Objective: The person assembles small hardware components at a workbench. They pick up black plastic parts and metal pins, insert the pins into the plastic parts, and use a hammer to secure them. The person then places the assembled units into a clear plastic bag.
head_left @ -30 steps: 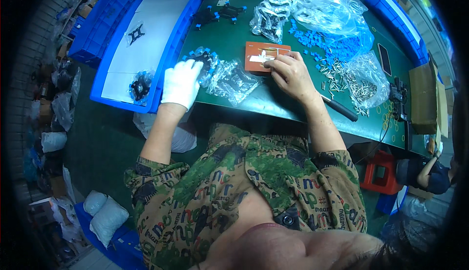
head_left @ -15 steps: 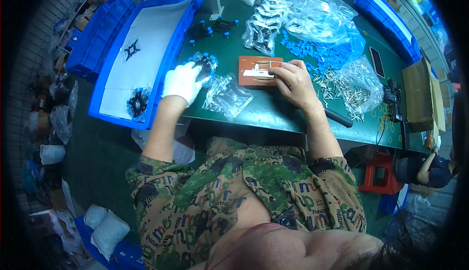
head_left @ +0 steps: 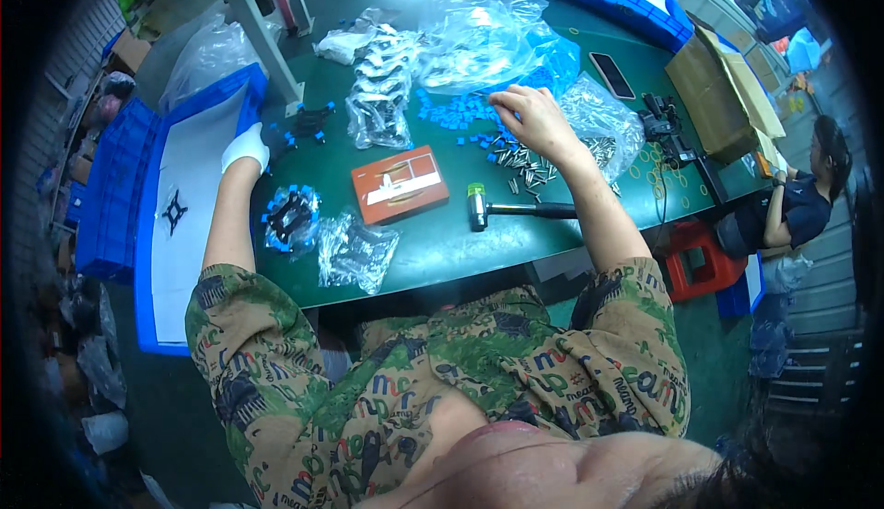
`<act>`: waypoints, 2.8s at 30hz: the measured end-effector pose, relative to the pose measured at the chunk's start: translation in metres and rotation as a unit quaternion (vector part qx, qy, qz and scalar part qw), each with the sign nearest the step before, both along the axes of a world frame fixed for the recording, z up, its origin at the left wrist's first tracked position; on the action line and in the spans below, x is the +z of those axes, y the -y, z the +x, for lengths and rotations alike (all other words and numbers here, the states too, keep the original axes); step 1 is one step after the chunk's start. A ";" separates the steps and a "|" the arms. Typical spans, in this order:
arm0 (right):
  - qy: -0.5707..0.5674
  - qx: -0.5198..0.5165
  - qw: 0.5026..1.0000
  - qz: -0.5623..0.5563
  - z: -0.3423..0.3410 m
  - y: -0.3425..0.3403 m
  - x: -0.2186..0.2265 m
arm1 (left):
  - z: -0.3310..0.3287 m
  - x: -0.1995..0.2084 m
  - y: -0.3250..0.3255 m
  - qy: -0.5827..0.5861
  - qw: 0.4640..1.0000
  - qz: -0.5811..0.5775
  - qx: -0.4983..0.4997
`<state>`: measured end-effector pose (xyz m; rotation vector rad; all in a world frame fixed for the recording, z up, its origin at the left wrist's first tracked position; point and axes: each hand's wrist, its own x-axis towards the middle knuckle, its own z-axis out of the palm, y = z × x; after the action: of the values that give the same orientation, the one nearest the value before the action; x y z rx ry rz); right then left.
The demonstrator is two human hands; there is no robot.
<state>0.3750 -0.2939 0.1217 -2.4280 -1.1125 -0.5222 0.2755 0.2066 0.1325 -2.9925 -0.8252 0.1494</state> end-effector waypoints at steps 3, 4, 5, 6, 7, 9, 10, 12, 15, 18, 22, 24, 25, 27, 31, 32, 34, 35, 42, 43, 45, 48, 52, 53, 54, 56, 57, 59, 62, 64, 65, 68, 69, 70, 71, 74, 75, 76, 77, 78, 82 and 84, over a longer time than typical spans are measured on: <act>0.041 -0.021 0.998 -0.033 0.041 -0.010 -0.003 | 0.005 0.006 0.004 -0.030 0.999 -0.001 0.018; 0.042 -0.024 0.998 -0.045 0.062 -0.020 -0.006 | 0.005 0.007 0.002 -0.038 0.999 -0.002 0.021; 0.045 -0.032 0.997 -0.058 0.079 -0.026 -0.009 | 0.007 0.007 0.001 -0.043 0.999 -0.005 0.018; 0.035 -0.050 0.996 -0.069 0.095 -0.033 -0.013 | 0.009 0.009 0.003 -0.047 0.999 -0.002 0.020; 0.026 -0.068 0.994 -0.080 0.111 -0.042 -0.018 | 0.012 0.010 0.004 -0.050 0.998 0.002 0.023; 0.002 -0.094 0.989 -0.116 0.121 -0.061 -0.021 | 0.014 0.013 0.004 -0.055 0.998 0.013 0.031; -0.016 -0.104 0.984 -0.142 0.123 -0.071 -0.022 | 0.015 0.010 0.003 -0.059 0.997 0.021 0.035; -0.042 -0.103 0.971 -0.212 0.130 -0.080 -0.027 | 0.017 0.008 0.001 -0.077 0.996 0.038 0.031; -0.054 -0.094 0.971 -0.214 0.132 -0.081 -0.035 | 0.011 0.018 0.002 -0.064 0.997 0.011 0.037; -0.003 -0.092 0.980 -0.176 0.133 -0.066 -0.044 | -0.002 0.031 0.004 0.004 1.000 -0.003 0.011; 0.003 -0.079 0.994 0.080 0.131 -0.064 -0.037 | -0.035 0.048 -0.016 0.141 0.989 -0.037 -0.009; -0.081 -0.008 0.952 0.294 0.126 -0.081 -0.035 | -0.046 0.035 -0.055 0.239 0.966 -0.082 -0.057; -0.174 0.019 0.907 0.384 0.114 -0.095 -0.027 | -0.053 0.024 -0.074 0.291 0.945 -0.120 -0.085; -0.219 0.108 0.898 0.366 0.063 -0.133 -0.005 | -0.075 0.020 -0.072 0.316 0.916 -0.241 -0.055; -0.098 0.314 0.907 0.264 -0.027 -0.217 0.006 | -0.102 0.035 -0.024 0.317 0.878 -0.359 0.011; -0.059 0.357 0.908 0.212 -0.045 -0.241 0.002 | -0.109 0.036 -0.020 0.322 0.870 -0.374 0.022; -0.004 0.411 0.904 0.120 -0.076 -0.273 -0.008 | -0.118 0.039 -0.015 0.284 0.883 -0.372 -0.027; 0.008 0.428 0.900 0.081 -0.089 -0.282 -0.014 | -0.123 0.037 -0.010 0.290 0.882 -0.371 -0.037; -0.009 0.432 0.901 0.029 -0.096 -0.272 -0.025 | -0.151 0.022 -0.001 0.242 0.916 -0.315 -0.057; -0.023 0.418 0.905 0.078 -0.093 -0.260 -0.022 | -0.150 0.024 0.009 0.230 0.926 -0.293 -0.069; -0.030 0.390 0.917 0.077 -0.091 -0.241 -0.019 | -0.153 0.021 0.021 0.200 0.944 -0.248 -0.081; -0.024 0.362 0.927 0.099 -0.102 -0.213 -0.017 | -0.146 0.010 0.027 0.162 0.952 -0.238 -0.105; -0.060 0.347 0.929 0.113 -0.109 -0.199 -0.039 | -0.141 0.007 0.041 0.086 0.963 -0.196 -0.163; -0.060 0.344 0.932 0.102 -0.110 -0.198 -0.041 | -0.140 0.011 0.048 0.061 0.963 -0.195 -0.176; -0.059 0.340 0.934 0.090 -0.111 -0.197 -0.042 | -0.139 0.014 0.052 0.036 0.969 -0.161 -0.181; -0.075 0.340 0.936 0.045 -0.112 -0.197 -0.040 | -0.137 0.006 0.045 0.032 0.970 -0.150 -0.188; -0.072 0.329 0.939 0.067 -0.114 -0.199 -0.040 | -0.137 0.002 0.043 0.030 0.971 -0.144 -0.191; -0.065 0.298 0.946 0.109 -0.118 -0.205 -0.043 | -0.135 0.008 0.046 0.011 0.974 -0.149 -0.171; 0.014 0.303 0.953 0.019 -0.119 -0.212 -0.042 | -0.136 0.014 0.047 0.015 0.966 -0.189 -0.173; 0.038 0.298 0.953 -0.040 -0.121 -0.220 -0.044 | -0.139 0.012 0.042 0.034 0.962 -0.200 -0.184; 0.063 0.291 0.953 -0.057 -0.119 -0.223 -0.043 | -0.140 0.007 0.036 0.047 0.962 -0.191 -0.188; 0.111 0.270 0.953 -0.086 -0.112 -0.231 -0.045 | -0.143 0.013 0.036 0.062 0.956 -0.213 -0.192; 0.110 0.274 0.951 -0.092 -0.110 -0.232 -0.046 | -0.143 0.019 0.038 0.063 0.952 -0.229 -0.192; 0.109 0.280 0.949 -0.096 -0.109 -0.235 -0.046 | -0.146 0.023 0.038 0.055 0.956 -0.232 -0.171; 0.108 0.285 0.947 -0.099 -0.108 -0.237 -0.046 | -0.149 0.024 0.038 0.057 0.957 -0.226 -0.172; 0.111 0.310 0.942 -0.061 -0.111 -0.243 -0.044 | -0.155 0.027 0.038 0.063 0.957 -0.225 -0.170; 0.111 0.319 0.940 -0.050 -0.112 -0.244 -0.043 | -0.155 0.029 0.040 0.065 0.955 -0.237 -0.165; 0.116 0.329 0.936 -0.045 -0.114 -0.247 -0.043 | -0.155 0.029 0.042 0.065 0.953 -0.249 -0.160; 0.122 0.339 0.932 -0.040 -0.116 -0.249 -0.043 | -0.154 0.028 0.042 0.070 0.946 -0.275 -0.159; 0.128 0.348 0.928 -0.035 -0.117 -0.251 -0.043 | -0.151 0.028 0.042 0.074 0.937 -0.301 -0.159; 0.112 0.353 0.919 -0.131 -0.121 -0.250 -0.040 | -0.142 0.019 0.042 0.070 0.926 -0.345 -0.139; 0.116 0.356 0.920 -0.115 -0.119 -0.248 -0.042 | -0.135 0.001 0.035 0.076 0.939 -0.293 -0.160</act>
<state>0.2560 -0.0459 0.0795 -1.9463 -2.1248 -0.4512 0.1403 0.1716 0.1339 -3.6889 -0.3170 0.1799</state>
